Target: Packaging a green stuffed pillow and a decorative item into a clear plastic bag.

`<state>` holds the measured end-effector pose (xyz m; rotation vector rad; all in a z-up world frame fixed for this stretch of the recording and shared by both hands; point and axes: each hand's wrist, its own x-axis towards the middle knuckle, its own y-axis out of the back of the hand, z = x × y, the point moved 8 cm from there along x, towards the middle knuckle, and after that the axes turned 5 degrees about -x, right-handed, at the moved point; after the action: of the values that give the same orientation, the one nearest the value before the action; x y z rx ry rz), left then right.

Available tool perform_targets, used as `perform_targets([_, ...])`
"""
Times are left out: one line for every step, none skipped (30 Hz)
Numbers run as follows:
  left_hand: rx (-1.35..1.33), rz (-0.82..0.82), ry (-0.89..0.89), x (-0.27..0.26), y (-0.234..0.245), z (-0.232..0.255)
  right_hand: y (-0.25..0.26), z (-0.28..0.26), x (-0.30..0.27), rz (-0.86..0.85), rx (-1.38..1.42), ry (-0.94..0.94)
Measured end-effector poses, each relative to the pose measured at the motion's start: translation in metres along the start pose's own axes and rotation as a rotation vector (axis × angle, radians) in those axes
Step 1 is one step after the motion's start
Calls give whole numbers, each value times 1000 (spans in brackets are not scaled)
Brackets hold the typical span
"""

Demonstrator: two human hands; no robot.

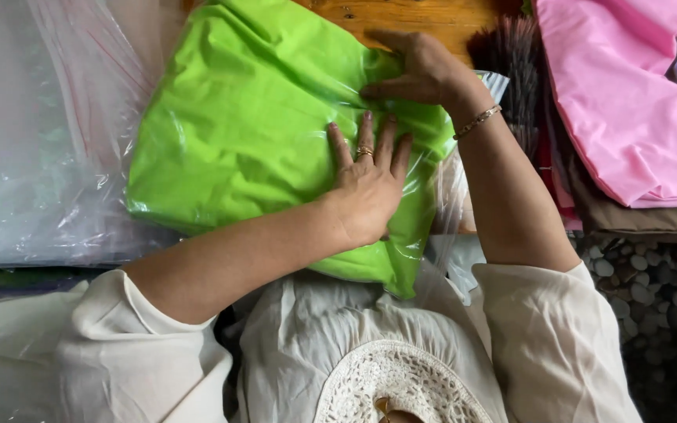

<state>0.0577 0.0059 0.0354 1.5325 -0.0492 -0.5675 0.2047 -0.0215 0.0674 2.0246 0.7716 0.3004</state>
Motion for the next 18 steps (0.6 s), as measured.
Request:
perform_targets([1, 36, -41, -3, 2, 3, 3, -8, -2, 5, -6, 97])
perform_targets([3, 73, -81, -7, 3, 7, 6, -17, -5, 10, -11, 193])
perform_targets([1, 73, -78, -9, -2, 7, 7, -23, -16, 7, -12, 196])
perform_targets([64, 276, -70, -15, 9, 8, 22, -30, -27, 153, 109, 219])
perform_targets([126, 481, -60, -22, 19, 9, 37, -35, -41, 301, 227, 239])
perform_targets([124, 484, -58, -29, 30, 6, 40, -43, -54, 300, 224, 241])
perform_targets([206, 457, -87, -35, 38, 7, 53, -47, -72, 427, 360, 249])
perform_targets([287, 430, -116, -40, 45, 8, 65, -49, -91, 554, 496, 255])
perform_targets([284, 429, -119, -44, 50, 1, 65, -54, -102, 554, 495, 250])
perform_targets([325, 492, -168, -51, 60, -1, 70, -54, -117, 637, 545, 224])
perform_targets([371, 560, -214, -57, 70, -4, 76, -55, -132, 722, 594, 203])
perform_targets([372, 563, -216, -56, 70, -11, 72, -47, -133, 725, 592, 204])
perform_targets([352, 614, -203, -58, 74, -19, 74, -39, -141, 840, 550, 215])
perform_targets([331, 664, -189, -59, 78, -27, 75, -31, -150, 953, 505, 227])
perform_targets([336, 667, -190, -54, 75, -32, 70, -8, -146, 958, 505, 230])
perform_targets([229, 628, -199, -46, 69, -39, 59, 24, -135, 877, 297, -20])
perform_targets([114, 579, -212, -39, 60, -44, 45, 60, -132, 778, 91, -278])
perform_targets([110, 572, -216, -33, 49, -45, 46, 43, -134, 775, 93, -287])
